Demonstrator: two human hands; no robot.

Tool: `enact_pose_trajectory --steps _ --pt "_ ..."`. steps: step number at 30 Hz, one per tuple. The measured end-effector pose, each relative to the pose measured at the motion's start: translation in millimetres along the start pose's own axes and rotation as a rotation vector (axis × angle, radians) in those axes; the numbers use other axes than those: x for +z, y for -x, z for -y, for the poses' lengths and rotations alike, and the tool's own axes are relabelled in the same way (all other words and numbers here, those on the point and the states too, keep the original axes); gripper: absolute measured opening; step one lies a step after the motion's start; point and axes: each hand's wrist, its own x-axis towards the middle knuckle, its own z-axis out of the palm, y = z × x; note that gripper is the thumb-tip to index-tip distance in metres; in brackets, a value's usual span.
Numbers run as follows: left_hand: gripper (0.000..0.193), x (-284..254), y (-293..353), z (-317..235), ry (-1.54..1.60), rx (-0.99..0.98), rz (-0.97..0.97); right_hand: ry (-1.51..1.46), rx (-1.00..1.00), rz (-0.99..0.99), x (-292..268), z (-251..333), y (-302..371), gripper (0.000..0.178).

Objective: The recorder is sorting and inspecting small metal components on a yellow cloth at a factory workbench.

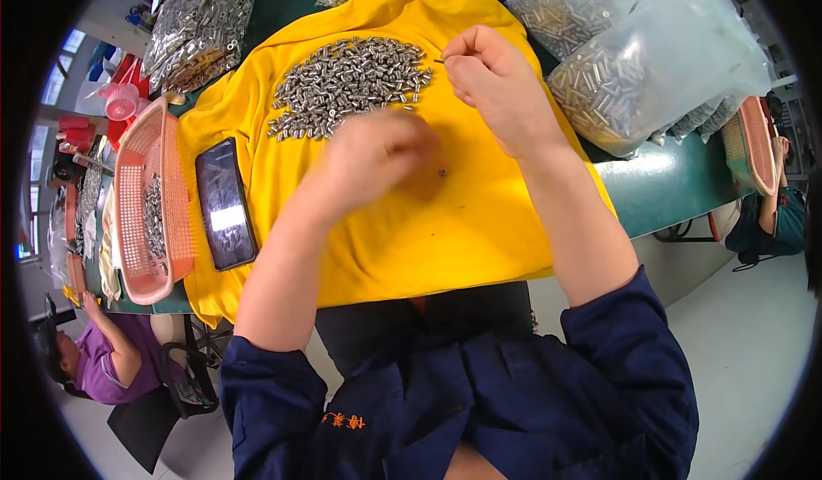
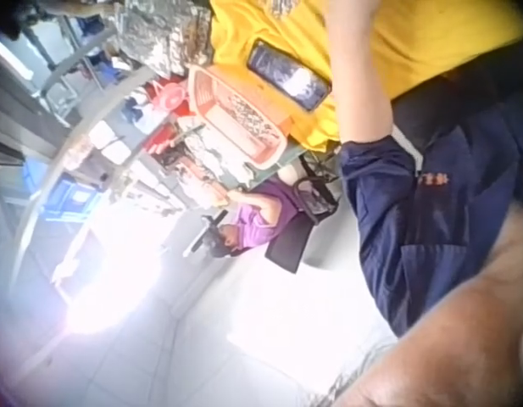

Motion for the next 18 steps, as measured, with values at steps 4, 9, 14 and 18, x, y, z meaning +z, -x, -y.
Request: enact_pose_trajectory --steps 4,9,14,18 --pt "0.013 -5.6 -14.9 18.9 -0.366 -0.126 -0.033 -0.001 0.013 0.016 4.3 3.1 -0.2 0.007" --pt "0.013 -4.0 -24.7 17.1 -0.437 -0.143 0.045 0.055 -0.046 -0.008 4.6 5.6 0.8 0.007" --pt "0.011 -13.6 -22.2 -2.6 0.146 -0.524 -0.030 0.180 -0.083 0.049 4.5 5.5 3.9 0.008" --pt "0.014 -5.6 1.4 6.4 0.969 -0.505 -0.267 0.310 -0.037 0.179 8.6 10.7 11.1 0.002"
